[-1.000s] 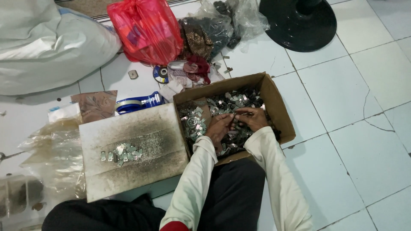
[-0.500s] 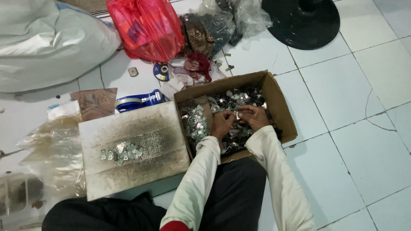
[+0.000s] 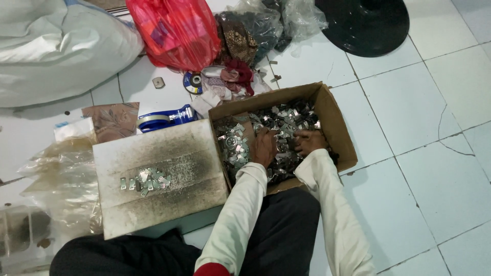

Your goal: The person is picking up small metal components from a cardboard box and arranging them in rows on a white board.

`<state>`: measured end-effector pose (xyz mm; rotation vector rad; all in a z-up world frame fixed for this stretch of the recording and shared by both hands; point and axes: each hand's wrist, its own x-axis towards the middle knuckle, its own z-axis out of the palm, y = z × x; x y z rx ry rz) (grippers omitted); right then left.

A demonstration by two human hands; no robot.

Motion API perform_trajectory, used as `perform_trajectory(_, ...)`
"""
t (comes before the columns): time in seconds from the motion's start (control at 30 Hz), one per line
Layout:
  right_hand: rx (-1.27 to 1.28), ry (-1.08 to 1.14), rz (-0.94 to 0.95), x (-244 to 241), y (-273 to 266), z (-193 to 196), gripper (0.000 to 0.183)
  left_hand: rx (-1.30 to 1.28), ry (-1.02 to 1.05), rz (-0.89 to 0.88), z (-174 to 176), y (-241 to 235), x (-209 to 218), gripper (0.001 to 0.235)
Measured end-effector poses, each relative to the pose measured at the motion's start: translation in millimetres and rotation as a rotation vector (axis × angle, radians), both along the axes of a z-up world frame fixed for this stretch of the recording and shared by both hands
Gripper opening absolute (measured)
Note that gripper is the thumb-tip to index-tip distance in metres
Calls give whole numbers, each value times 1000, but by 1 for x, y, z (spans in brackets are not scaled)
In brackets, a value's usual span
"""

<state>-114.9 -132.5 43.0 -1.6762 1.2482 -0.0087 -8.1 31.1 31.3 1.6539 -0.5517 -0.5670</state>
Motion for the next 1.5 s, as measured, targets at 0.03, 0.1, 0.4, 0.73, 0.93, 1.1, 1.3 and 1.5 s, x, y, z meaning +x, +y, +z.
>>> perform_trajectory(0.03,3,3,1,1,1,7,24,3,3,1,2,2,-1,46)
perform_trajectory(0.1,-396,255,206,4,1,21,21,132,-261,-84,6,5,0,35)
perform_trajectory(0.4,-648,271,560,28,3,13,25,338,-410,-238,-45,-17,2,33)
perform_trajectory(0.73,-690,309,592,35,1,6,16,361,-803,-243,-29,-13,5,10)
perform_trajectory(0.93,-671,103,445,15,-9,-9,20,108,-356,-52,-34,-11,7,12)
perform_trajectory(1.1,-533,-374,129,16,4,3,19,-78,-258,-2,22,29,2,19)
perform_trajectory(1.3,-285,-539,26,37,80,63,23,-71,-80,267,87,136,17,16)
perform_trajectory(1.5,-96,-545,345,67,209,138,31,189,-230,344,96,260,62,22)
